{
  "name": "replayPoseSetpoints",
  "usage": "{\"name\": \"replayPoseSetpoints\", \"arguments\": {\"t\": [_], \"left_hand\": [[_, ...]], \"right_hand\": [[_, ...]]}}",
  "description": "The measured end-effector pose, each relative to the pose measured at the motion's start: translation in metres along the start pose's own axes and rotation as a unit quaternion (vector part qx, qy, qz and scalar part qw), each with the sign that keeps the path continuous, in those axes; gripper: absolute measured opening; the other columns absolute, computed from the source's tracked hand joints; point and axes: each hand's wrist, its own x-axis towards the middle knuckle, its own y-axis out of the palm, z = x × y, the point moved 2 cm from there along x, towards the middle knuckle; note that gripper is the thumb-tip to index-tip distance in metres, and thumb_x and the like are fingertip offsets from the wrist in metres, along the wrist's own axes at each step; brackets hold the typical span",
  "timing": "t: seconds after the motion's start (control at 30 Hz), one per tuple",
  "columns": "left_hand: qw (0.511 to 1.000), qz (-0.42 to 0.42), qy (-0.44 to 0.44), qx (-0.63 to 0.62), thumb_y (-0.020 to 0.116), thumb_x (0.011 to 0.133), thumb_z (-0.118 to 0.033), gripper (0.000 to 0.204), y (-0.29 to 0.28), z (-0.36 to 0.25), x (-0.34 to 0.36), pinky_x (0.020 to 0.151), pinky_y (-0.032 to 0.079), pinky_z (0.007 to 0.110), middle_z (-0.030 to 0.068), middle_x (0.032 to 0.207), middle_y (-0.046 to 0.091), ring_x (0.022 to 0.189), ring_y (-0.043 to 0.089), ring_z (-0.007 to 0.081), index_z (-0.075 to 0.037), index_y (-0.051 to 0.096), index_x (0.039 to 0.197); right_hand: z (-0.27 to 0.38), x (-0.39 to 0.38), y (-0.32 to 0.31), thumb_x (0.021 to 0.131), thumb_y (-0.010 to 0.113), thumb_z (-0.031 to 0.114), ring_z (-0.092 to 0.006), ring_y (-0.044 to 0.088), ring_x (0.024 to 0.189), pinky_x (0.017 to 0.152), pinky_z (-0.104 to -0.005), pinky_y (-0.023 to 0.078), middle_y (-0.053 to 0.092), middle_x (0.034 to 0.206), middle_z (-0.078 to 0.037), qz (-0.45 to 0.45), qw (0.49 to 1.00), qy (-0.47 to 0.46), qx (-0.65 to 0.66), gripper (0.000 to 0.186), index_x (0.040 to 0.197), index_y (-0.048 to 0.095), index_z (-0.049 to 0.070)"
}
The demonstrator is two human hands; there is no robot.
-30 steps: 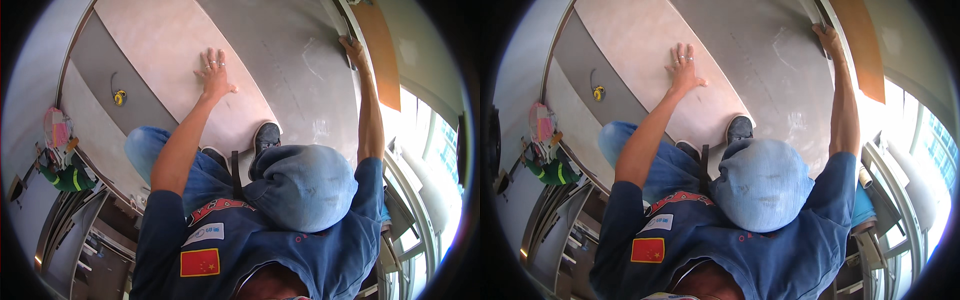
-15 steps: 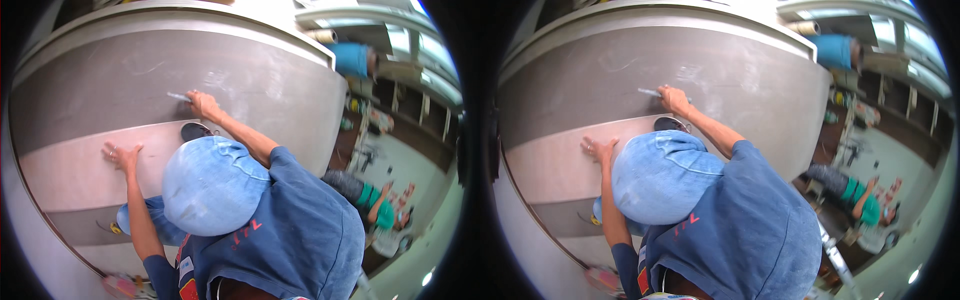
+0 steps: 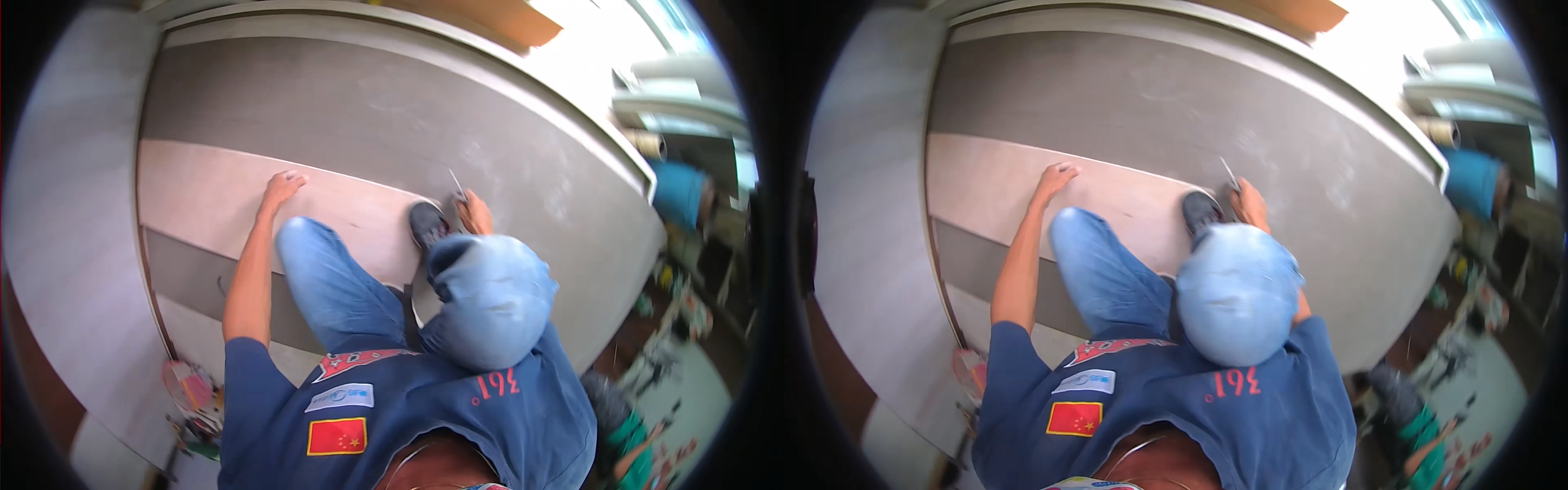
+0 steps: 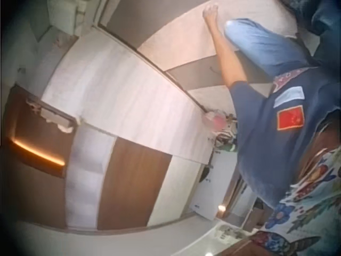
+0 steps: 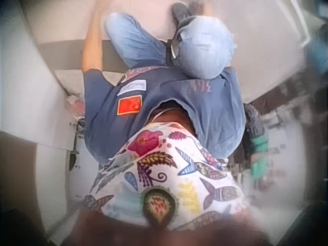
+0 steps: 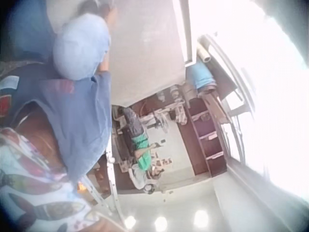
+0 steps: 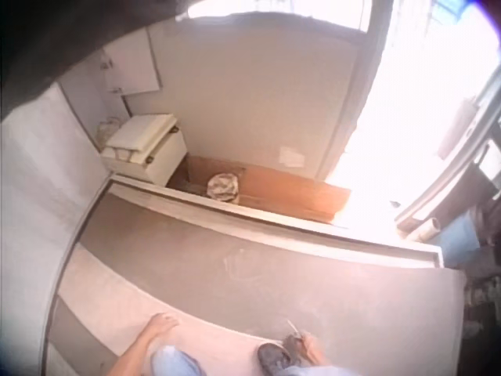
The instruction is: The person kneels on the floor and positions a large sheet of plywood. They use a tape measure to mark a line on the sheet, then use a utility knife to cut along the marked line, scoring the material repeatedly.
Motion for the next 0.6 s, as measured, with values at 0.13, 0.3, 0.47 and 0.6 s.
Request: {"name": "replayPoseSetpoints", "arguments": {"t": [0.13, 0.3, 0.47, 0.6], "left_hand": [[0.982, -0.187, 0.008, 0.004, 0.07, 0.081, -0.046, 0.074, -0.038, 0.025, -0.022, 0.105, 0.044, 0.039, 0.027, 0.138, 0.051, 0.126, 0.053, 0.0364, 0.006, 0.054, 0.132], [0.93, -0.359, -0.074, 0.04, 0.068, 0.085, -0.037, 0.064, -0.019, 0.091, -0.042, 0.112, 0.035, 0.044, 0.0243, 0.143, 0.046, 0.135, 0.043, 0.0358, 0.001, 0.052, 0.134], [0.875, -0.469, -0.117, -0.028, 0.065, 0.089, -0.031, 0.058, -0.033, 0.106, -0.02, 0.113, 0.025, 0.06, 0.0192, 0.152, 0.034, 0.143, 0.031, 0.034, -0.003, 0.05, 0.137], [0.836, -0.525, -0.155, -0.012, 0.061, 0.09, -0.028, 0.056, -0.042, 0.093, -0.001, 0.114, 0.018, 0.066, 0.0152, 0.155, 0.03, 0.146, 0.024, 0.0354, -0.005, 0.046, 0.139]], "right_hand": [[0.034, 0.033, -0.025, 0.088, 0.063, 0.025, -0.0437, 0.063, 0.09, 0.079, -0.0512, 0.048, 0.067, 0.09, -0.024, 0.009, 0.999, -0.047, 0.01, 0.036, 0.119, 0.059, 0.007], [0.088, 0.087, -0.046, 0.083, 0.067, 0.02, -0.0409, 0.064, 0.089, 0.079, -0.0482, 0.05, 0.066, 0.094, -0.024, 0.025, 0.987, -0.152, -0.037, 0.044, 0.123, 0.056, 0.005], [0.15, 0.142, -0.051, 0.082, 0.066, 0.013, -0.0401, 0.064, 0.093, 0.081, -0.0472, 0.049, 0.065, 0.099, -0.023, 0.049, 0.972, -0.202, -0.108, 0.048, 0.126, 0.051, 0.006], [0.205, 0.175, -0.022, 0.082, 0.065, 0.011, -0.0401, 0.062, 0.099, 0.084, -0.0482, 0.049, 0.063, 0.109, -0.021, 0.071, 0.951, -0.257, -0.154, 0.049, 0.128, 0.05, 0.007]]}}
